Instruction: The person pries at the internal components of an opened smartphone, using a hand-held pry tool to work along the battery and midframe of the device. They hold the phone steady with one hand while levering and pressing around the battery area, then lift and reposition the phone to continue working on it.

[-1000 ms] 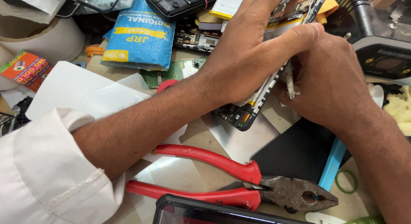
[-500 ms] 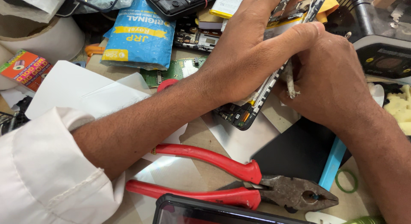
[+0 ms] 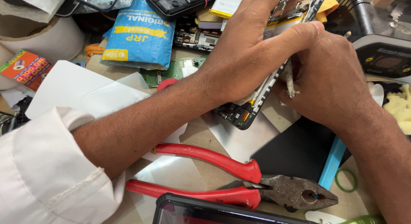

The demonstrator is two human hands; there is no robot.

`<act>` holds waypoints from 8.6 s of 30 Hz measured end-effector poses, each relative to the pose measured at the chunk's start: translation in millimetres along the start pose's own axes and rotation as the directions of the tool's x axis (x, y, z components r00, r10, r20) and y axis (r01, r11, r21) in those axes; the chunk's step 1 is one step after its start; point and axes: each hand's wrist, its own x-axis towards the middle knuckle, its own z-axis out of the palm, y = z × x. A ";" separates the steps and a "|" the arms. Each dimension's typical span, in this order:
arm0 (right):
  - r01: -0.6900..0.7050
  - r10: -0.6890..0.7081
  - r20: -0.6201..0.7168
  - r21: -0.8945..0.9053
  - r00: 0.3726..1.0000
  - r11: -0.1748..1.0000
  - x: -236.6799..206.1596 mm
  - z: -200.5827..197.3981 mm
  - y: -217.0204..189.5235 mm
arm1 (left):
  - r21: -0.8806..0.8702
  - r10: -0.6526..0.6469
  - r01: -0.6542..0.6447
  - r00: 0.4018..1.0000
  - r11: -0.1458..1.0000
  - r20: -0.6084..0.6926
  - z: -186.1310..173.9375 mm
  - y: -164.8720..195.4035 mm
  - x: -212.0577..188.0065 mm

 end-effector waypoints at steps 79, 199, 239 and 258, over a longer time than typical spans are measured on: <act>0.033 -0.033 -0.017 0.007 0.999 0.999 1.0 -2.4 -1.0 | -0.044 0.001 -0.002 1.000 0.999 -0.008 0.0 0.0 -1.2; -0.309 0.423 0.095 0.825 0.901 0.473 6.6 -10.6 -21.3 | -0.192 -0.405 0.373 0.900 0.908 -0.163 -8.8 34.2 8.5; -0.233 0.343 0.056 0.835 0.938 0.499 8.4 -16.2 -24.8 | -0.128 -0.162 0.141 0.972 0.982 -0.169 -9.2 14.7 4.0; -0.203 0.323 0.043 0.852 0.945 0.483 7.8 -15.2 -23.6 | -0.104 -0.162 0.146 0.973 0.984 -0.166 -10.3 13.2 3.6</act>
